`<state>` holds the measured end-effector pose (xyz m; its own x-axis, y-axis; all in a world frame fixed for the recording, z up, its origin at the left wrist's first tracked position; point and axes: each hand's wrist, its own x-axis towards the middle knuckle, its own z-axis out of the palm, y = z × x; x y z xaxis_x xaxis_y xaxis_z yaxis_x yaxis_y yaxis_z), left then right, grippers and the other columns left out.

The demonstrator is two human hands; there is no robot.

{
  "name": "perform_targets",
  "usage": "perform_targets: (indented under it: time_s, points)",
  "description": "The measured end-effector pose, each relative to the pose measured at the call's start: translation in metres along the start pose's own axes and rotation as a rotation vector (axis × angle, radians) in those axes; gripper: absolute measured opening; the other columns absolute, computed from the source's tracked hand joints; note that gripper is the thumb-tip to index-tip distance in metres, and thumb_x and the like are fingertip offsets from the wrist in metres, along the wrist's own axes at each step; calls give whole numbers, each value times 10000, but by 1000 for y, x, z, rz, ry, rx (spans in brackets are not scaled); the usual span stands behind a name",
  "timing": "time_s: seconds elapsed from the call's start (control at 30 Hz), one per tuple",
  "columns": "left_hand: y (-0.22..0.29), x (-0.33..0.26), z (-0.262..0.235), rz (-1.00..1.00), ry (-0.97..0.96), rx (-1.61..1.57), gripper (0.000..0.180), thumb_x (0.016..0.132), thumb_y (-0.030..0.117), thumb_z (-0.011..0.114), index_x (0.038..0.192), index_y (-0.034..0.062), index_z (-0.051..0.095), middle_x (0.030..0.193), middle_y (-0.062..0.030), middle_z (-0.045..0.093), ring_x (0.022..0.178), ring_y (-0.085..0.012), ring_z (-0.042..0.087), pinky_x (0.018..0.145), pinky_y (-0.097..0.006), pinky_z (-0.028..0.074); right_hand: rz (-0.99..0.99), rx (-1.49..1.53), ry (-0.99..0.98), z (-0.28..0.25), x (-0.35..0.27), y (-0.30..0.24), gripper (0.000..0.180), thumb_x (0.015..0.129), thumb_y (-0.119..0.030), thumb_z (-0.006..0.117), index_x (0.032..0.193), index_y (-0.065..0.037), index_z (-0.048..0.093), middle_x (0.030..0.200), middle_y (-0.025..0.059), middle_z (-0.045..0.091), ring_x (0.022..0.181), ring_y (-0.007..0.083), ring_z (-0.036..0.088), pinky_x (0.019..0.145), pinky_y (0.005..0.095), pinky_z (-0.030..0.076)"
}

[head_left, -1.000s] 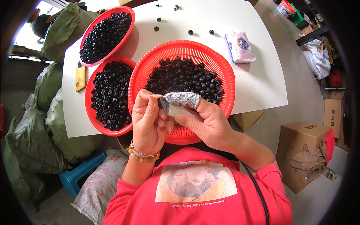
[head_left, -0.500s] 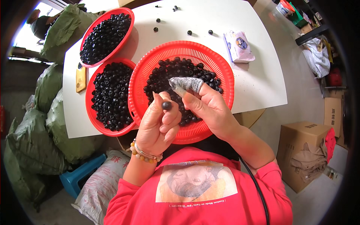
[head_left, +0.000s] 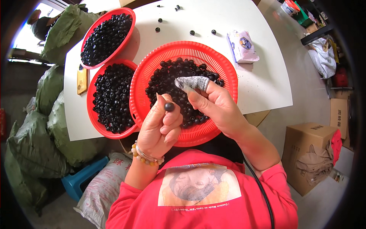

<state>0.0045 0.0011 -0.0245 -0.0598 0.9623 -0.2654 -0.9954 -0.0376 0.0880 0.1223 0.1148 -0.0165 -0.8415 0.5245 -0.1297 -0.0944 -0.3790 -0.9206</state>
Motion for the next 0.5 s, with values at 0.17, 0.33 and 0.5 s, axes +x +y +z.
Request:
perform_targets:
  time_s: [0.17,0.33,0.5]
  points:
    - [1,1,2,-7,29,95,253,922,313,326,860,103,452,615,20,365,465,-31,286,346,-159,272,-59,-55,-31,-2,-6,4,292,837,-168,551,1064,10,505,978,32,560,901,71,488,787,233,409]
    - [1,0,2,3,108,61,241,917,320,338,880,116,460,604,21,377,450,-30,298,345,-162,282,-163,-76,-128,0,-11,4,302,847,-107,516,1120,20,482,1047,59,559,938,91,509,814,242,417]
    - [1,-2,-1,32,123,-37,319,911,353,333,1024,96,483,584,-7,422,412,-56,396,316,-173,299,-245,-248,-195,1,-15,-2,321,837,-70,505,1145,14,475,979,80,603,899,116,562,798,243,434]
